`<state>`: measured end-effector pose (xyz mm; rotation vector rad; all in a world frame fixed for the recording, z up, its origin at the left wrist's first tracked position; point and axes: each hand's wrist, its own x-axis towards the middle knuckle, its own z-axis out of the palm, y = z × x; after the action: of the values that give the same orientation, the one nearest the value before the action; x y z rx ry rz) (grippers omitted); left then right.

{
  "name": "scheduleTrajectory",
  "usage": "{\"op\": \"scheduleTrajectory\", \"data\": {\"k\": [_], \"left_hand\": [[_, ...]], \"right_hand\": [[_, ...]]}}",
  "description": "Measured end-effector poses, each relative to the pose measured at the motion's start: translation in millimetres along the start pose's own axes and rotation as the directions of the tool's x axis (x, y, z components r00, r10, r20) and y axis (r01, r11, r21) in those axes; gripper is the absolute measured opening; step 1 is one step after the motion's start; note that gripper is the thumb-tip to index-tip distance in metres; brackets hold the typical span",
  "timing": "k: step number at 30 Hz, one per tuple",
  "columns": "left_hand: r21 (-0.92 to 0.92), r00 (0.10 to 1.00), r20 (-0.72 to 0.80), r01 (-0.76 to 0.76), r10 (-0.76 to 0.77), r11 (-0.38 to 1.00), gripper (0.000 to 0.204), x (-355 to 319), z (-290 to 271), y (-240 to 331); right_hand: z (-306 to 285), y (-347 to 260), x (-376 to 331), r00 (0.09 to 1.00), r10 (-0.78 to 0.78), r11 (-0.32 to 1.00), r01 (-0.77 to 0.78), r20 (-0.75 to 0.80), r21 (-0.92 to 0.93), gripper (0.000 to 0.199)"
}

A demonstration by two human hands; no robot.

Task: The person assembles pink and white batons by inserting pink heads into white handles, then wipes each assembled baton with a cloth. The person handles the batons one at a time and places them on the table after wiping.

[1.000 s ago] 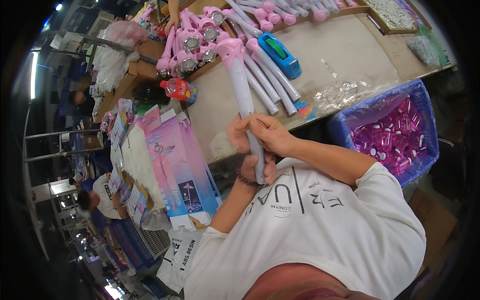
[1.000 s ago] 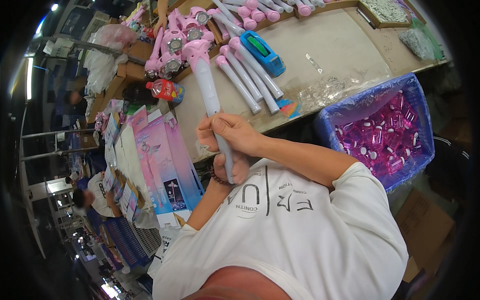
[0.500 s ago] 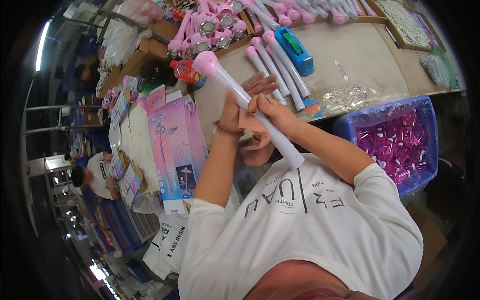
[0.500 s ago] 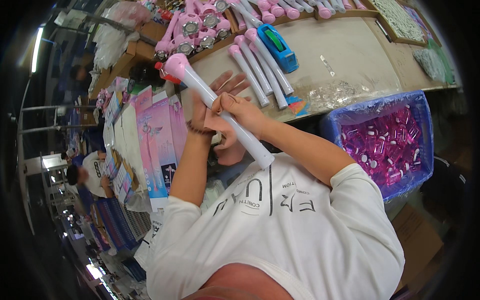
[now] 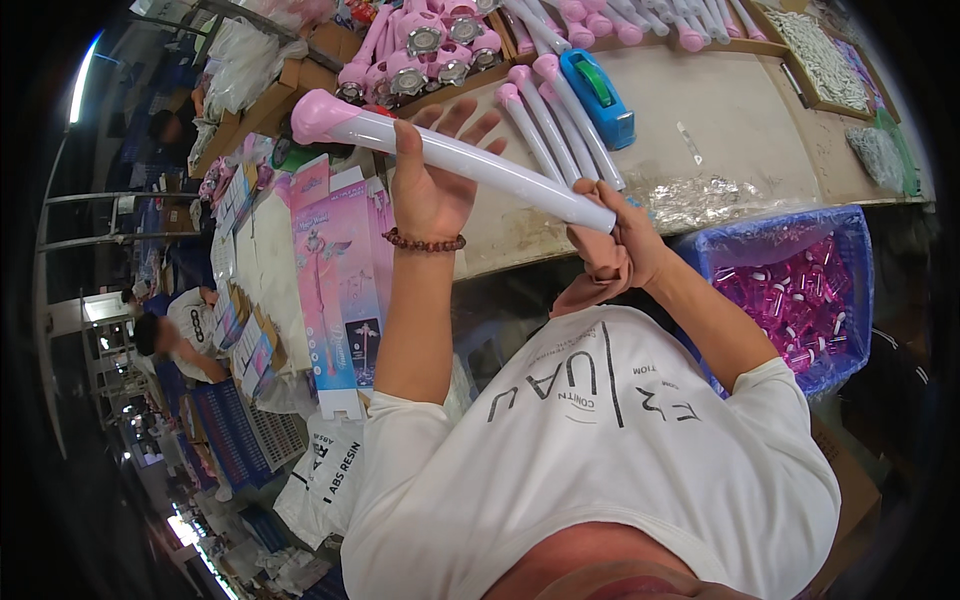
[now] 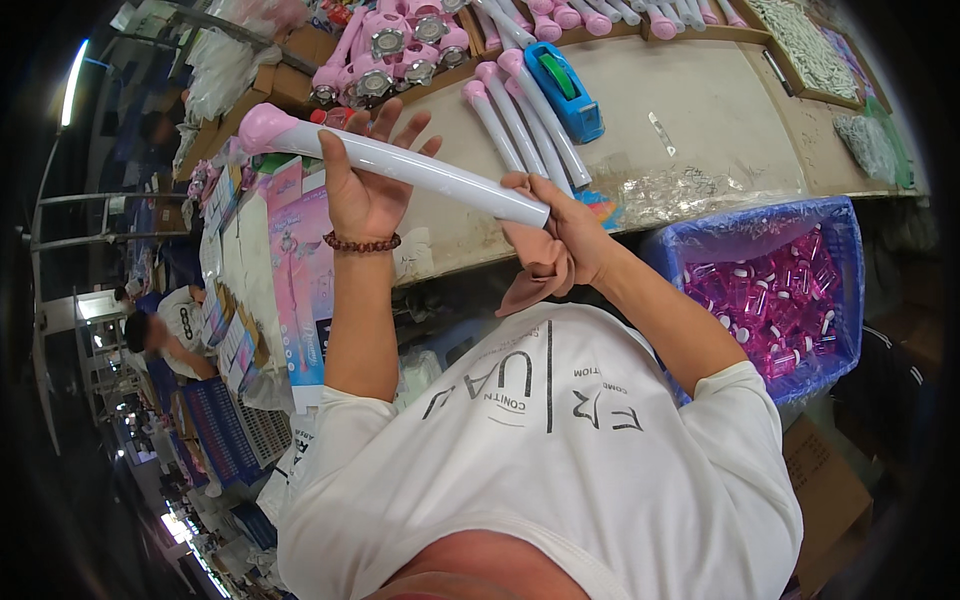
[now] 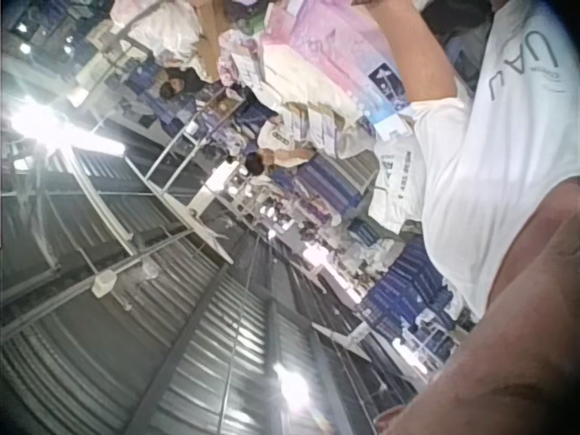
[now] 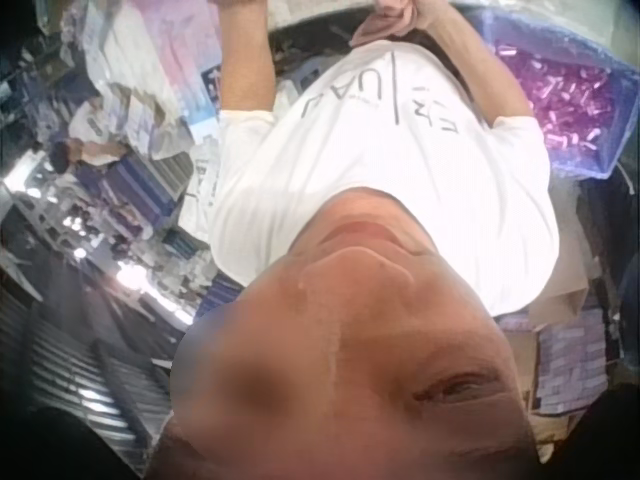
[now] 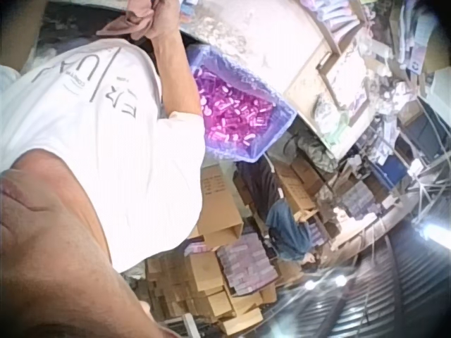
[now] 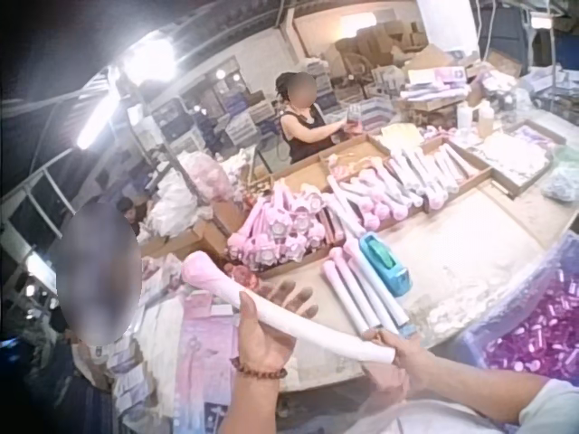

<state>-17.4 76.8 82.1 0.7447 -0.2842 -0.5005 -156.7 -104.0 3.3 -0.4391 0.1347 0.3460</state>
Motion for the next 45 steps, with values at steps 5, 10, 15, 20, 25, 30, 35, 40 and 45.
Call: {"op": "scheduleTrajectory", "data": {"k": [5,10,15,20,25,30,35,40,45], "left_hand": [[-0.031,0.959,0.278,0.064,-0.053,0.997,0.058,-0.1,3.9,-1.6],[-0.058,0.973,0.229,0.022,-0.008,0.998,0.052,-1.9,-5.7,-3.3],[-0.027,0.997,0.059,-0.04,0.041,0.999,0.041,-5.7,-5.6,-2.1],[0.101,0.976,-0.204,-0.059,0.079,0.993,0.036,-17.6,-0.5,-28.0],[0.064,0.859,-0.503,-0.079,0.101,0.995,0.034,-20.8,-7.3,-56.8],[0.052,0.804,-0.581,-0.123,0.13,0.991,0.039,-20.1,-38.8,-48.5],[-0.106,0.789,-0.614,-0.043,-0.031,0.993,0.041,-30.8,-81.7,-42.2],[-0.287,0.883,-0.349,0.218,-0.314,0.933,0.056,-29.0,-91.9,-68.7],[0.332,0.897,-0.314,0.41,-0.311,0.849,0.07,-20.4,-89.7,-78.8]], "right_hand": [[19.1,-2.7,3.4,0.941,0.187,0.932,-0.261,0.282,0.252,0.033],[24.8,2.6,9.4,0.955,0.263,0.965,-0.258,-0.138,0.052,0.052],[22.9,10.5,14.5,0.912,-0.259,0.843,0.053,-0.319,-0.535,0.043],[22.3,20.7,10.4,0.944,-0.201,0.75,-0.022,-0.26,-0.661,0.044],[16.3,29.6,8.8,0.881,-0.453,-0.019,0.145,0.138,-0.989,0.032],[-2.9,23.4,16.7,0.786,-0.433,-0.352,0.304,0.442,-0.885,0.064],[-10.3,34.2,20.4,0.89,-0.39,-0.287,0.127,0.237,-0.95,0.051],[-13.2,51.4,7.6,0.957,-0.269,-0.029,-0.117,-0.105,-0.993,0.047],[-51.0,-12.6,11.8,0.724,-0.476,0.59,-0.158,-0.499,-0.792,0.036]]}}
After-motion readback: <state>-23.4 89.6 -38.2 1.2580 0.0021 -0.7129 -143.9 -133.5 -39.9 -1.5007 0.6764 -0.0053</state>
